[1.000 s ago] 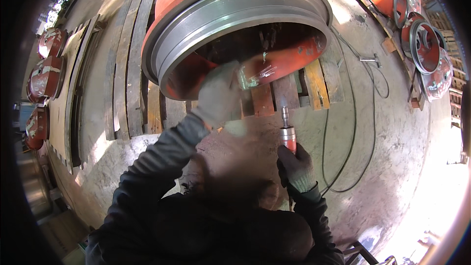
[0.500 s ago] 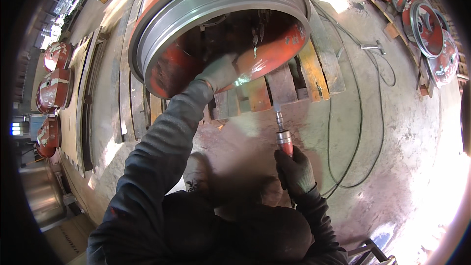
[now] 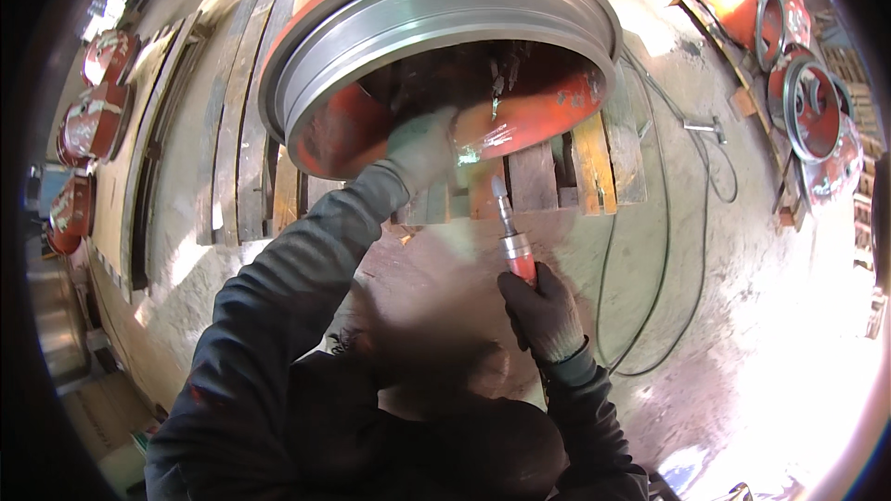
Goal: The person uses a handheld rotary grinding tool to smooth the inner and outer surfaces of a large orange metal part. They reposition the part on a wooden pallet multiple times to access different areas and continue grinding until the surface appears uniformly finished.
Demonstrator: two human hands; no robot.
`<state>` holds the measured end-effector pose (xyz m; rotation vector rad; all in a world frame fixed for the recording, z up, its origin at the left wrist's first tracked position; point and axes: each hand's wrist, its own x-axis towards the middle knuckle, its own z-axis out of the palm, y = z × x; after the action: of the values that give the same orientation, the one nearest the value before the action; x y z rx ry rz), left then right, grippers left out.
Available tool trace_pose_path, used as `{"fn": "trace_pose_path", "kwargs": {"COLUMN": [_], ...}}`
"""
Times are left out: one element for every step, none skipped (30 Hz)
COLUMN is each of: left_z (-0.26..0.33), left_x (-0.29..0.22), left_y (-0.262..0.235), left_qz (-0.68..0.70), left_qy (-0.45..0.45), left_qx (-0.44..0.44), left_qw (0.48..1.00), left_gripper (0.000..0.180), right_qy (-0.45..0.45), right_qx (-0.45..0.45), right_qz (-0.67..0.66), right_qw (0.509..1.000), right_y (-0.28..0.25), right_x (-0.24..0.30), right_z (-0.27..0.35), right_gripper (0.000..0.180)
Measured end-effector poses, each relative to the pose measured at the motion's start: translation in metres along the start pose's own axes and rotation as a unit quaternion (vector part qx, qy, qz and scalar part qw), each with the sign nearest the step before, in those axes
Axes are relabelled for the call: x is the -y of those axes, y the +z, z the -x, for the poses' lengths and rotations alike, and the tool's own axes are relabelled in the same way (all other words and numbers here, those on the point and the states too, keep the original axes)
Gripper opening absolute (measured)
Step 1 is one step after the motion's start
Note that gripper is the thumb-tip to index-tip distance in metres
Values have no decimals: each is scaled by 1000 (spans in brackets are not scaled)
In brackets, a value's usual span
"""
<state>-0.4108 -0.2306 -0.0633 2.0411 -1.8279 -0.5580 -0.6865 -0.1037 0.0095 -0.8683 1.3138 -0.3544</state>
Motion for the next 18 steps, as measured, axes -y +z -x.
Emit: {"fn": "trace_pose_path", "kwargs": {"left_z": [7,18,30,46,65,83,101,116,125,126,125,122,117,109,101,93,84,75], "left_x": [-2,-6,-10,-13,-15,-17,-21,-25,-27,-29,-32,-35,-38,-38,-40,-43,-48,-52], "left_y": [0,2,3,3,2,1,2,4,5,8,10,12,12,10,9,7,6,5], "left_qz": [28,56,87,91,98,105,175,246,313,392,466,534,583,629,651,655,632,684], "left_qy": [3,18,13,65,97,127,93,59,16,-11,-46,-72,-43,-6,60,103,173,159], "left_qx": [-35,-93,-124,-165,-179,-195,-122,-45,40,77,122,170,171,173,156,118,60,73], "left_qw": [999,994,988,980,974,967,973,966,949,917,875,825,793,757,740,739,753,708], "left_gripper": [38,38,38,37,37,36,36,37,37,35,36,40,42,44,46,48,52,56], "right_qy": [-41,-78,-115,-150,-185,-178,-239,-247,-258,-257,-265,-245,-226,-227,-205,-219,-233,-235], "right_qx": [-9,-11,-12,-25,-35,-59,-76,-62,-53,-48,-47,-59,-70,-74,-69,-71,-72,-77], "right_qz": [53,93,133,184,234,294,340,363,396,433,434,472,508,540,573,613,651,689], "right_qw": [998,993,984,971,954,937,906,896,880,862,860,845,828,807,791,756,719,681], "right_y": [-1,-2,-4,-5,-7,-8,-10,-10,-11,-9,-6,-4,-2,0,3,6,9,12], "right_x": [7,14,23,32,43,54,66,78,91,102,113,123,133,142,150,156,162,167], "right_z": [-4,-9,-14,-21,-29,-36,-43,-49,-55,-61,-68,-74,-79,-85,-91,-97,-103,-107], "right_gripper": [22,22,22,23,24,28,31,33,36,38,40,41,44,46,40,37,35,34]}}
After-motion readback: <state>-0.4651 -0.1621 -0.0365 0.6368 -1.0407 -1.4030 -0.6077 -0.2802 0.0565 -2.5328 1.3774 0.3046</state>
